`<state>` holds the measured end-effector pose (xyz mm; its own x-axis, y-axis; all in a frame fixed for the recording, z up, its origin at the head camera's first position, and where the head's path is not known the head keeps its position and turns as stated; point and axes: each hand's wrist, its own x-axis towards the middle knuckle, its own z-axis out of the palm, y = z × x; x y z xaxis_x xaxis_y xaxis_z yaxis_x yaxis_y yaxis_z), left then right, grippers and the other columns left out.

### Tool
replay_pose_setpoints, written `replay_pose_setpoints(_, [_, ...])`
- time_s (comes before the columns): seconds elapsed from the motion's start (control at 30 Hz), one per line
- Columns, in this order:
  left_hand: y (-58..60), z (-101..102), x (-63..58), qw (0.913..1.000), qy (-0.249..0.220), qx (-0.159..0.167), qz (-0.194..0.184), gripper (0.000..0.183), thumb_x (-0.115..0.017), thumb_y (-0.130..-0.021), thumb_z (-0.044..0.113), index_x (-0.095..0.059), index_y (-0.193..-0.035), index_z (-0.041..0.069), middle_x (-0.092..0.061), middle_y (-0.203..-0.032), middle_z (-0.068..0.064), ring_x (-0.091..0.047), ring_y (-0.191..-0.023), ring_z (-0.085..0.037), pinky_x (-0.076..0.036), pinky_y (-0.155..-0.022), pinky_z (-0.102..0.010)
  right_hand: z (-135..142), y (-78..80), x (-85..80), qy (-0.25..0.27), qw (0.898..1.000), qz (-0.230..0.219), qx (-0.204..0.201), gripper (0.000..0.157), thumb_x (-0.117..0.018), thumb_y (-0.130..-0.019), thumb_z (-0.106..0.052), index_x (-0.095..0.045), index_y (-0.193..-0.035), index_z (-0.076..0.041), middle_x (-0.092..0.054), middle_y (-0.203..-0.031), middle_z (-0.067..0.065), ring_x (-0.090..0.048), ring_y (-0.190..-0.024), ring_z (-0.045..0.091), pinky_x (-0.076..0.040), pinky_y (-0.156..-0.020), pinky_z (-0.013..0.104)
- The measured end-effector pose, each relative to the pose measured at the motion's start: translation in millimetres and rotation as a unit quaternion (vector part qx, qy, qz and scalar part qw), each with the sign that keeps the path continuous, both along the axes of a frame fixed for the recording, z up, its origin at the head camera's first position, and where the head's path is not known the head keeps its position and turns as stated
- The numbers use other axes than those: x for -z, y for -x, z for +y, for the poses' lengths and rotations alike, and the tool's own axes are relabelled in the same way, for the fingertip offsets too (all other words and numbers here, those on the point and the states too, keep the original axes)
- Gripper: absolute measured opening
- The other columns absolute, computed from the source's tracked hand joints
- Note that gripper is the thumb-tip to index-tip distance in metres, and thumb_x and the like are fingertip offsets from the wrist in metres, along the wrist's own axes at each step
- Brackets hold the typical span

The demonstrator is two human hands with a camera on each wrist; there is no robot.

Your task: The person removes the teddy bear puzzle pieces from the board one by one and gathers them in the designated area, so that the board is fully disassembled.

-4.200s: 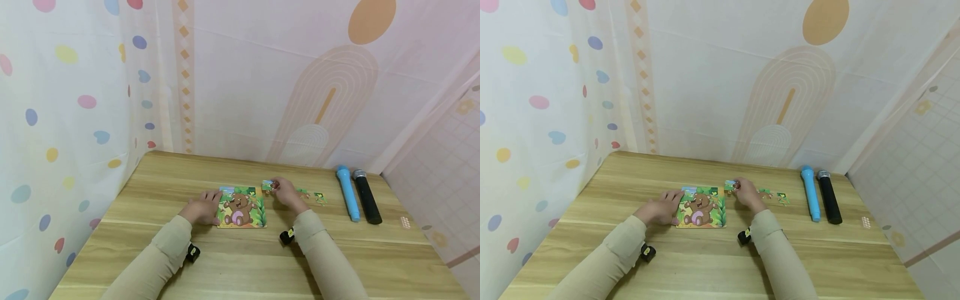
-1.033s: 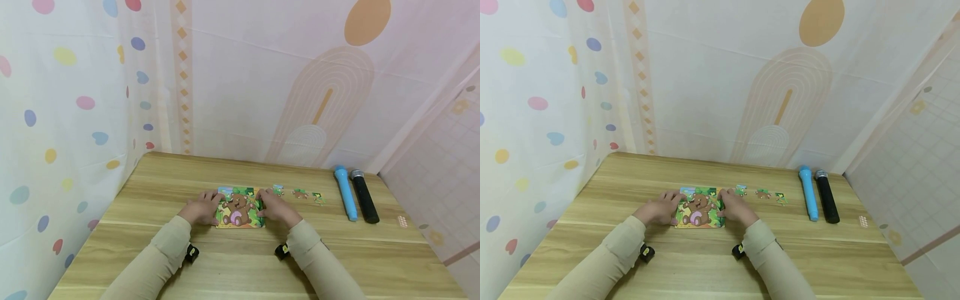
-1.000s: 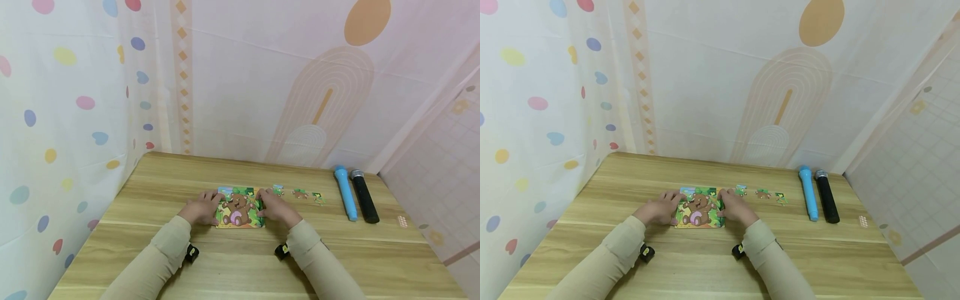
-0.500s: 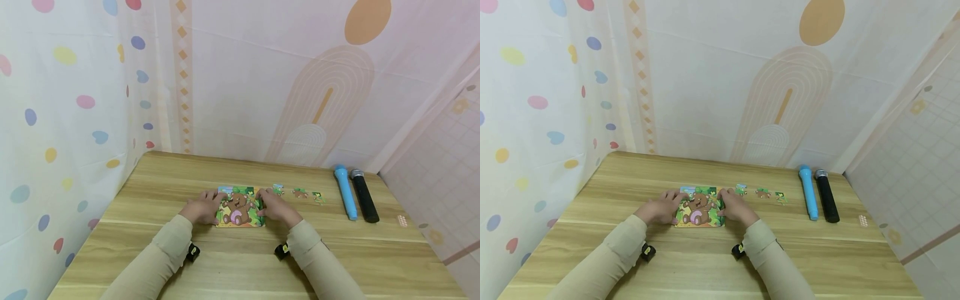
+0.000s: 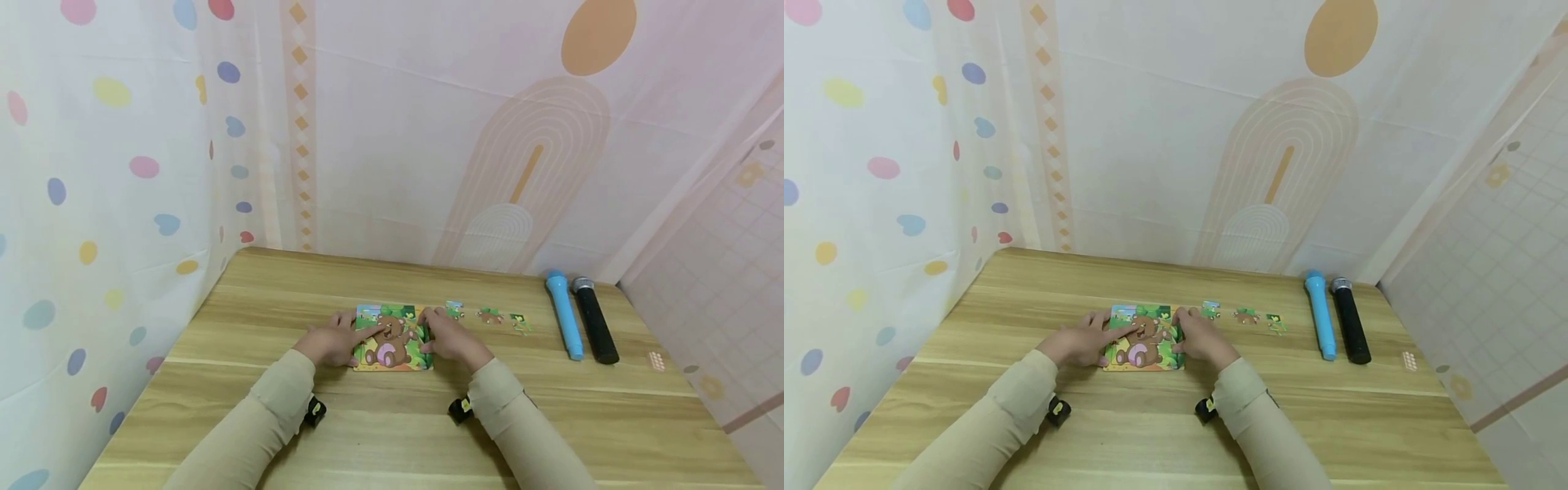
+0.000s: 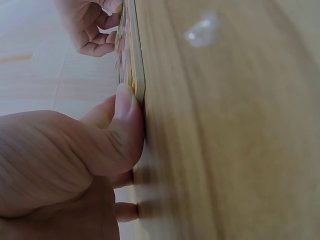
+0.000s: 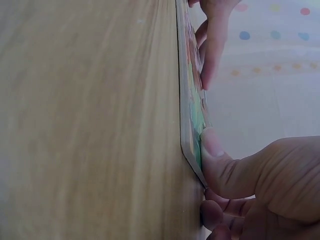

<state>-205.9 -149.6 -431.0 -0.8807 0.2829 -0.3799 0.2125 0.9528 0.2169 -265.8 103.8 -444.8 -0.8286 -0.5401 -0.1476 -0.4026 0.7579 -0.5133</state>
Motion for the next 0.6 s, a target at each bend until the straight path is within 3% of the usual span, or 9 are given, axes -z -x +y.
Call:
replay_pose_setpoints(0.23, [0.9, 1.2, 0.2, 0.9999, -0.001, -0.012, -0.010, 0.082, -0.067, -0.095, 0.031, -0.021, -0.162, 0.042, -0.005, -0.168, -0.019, -0.013, -0.149, -0.047, -0.027, -0.097, -0.084, 0.9, -0.4, 0.3, 0.019, 1.000, 0.006, -0.013, 0.042, -0.076, -0.089, -0.010, -0.053, -0.123, -0.004, -0.051, -0.119, 0.011, -0.054, -0.107, 0.026, -0.048, -0.096, 0.045])
replay_pose_setpoints(0.47, [0.2, 1.2, -1.4, 0.9999, 0.003, -0.009, -0.008, 0.081, -0.068, -0.095, 0.032, -0.022, -0.161, 0.042, -0.007, -0.168, -0.019, -0.014, -0.150, -0.047, -0.029, -0.096, -0.084, 3.8, 4.6, 1.8, 0.077, 0.997, -0.005, -0.022, 0.036, -0.077, -0.088, -0.004, -0.054, -0.116, -0.004, -0.055, -0.101, 0.007, -0.052, -0.088, 0.020, -0.047, -0.077, 0.038])
replay_pose_setpoints(0.6, [0.5, 0.3, -0.7, 1.0000, 0.005, -0.008, -0.003, 0.081, -0.068, -0.095, 0.032, -0.021, -0.161, 0.043, -0.008, -0.167, -0.019, -0.017, -0.148, -0.046, -0.031, -0.096, -0.082, 3.7, 7.9, 3.3, 0.091, 0.996, 0.002, -0.024, 0.030, -0.076, -0.089, -0.003, -0.057, -0.112, -0.004, -0.057, -0.096, 0.006, -0.053, -0.084, 0.019, -0.048, -0.073, 0.035])
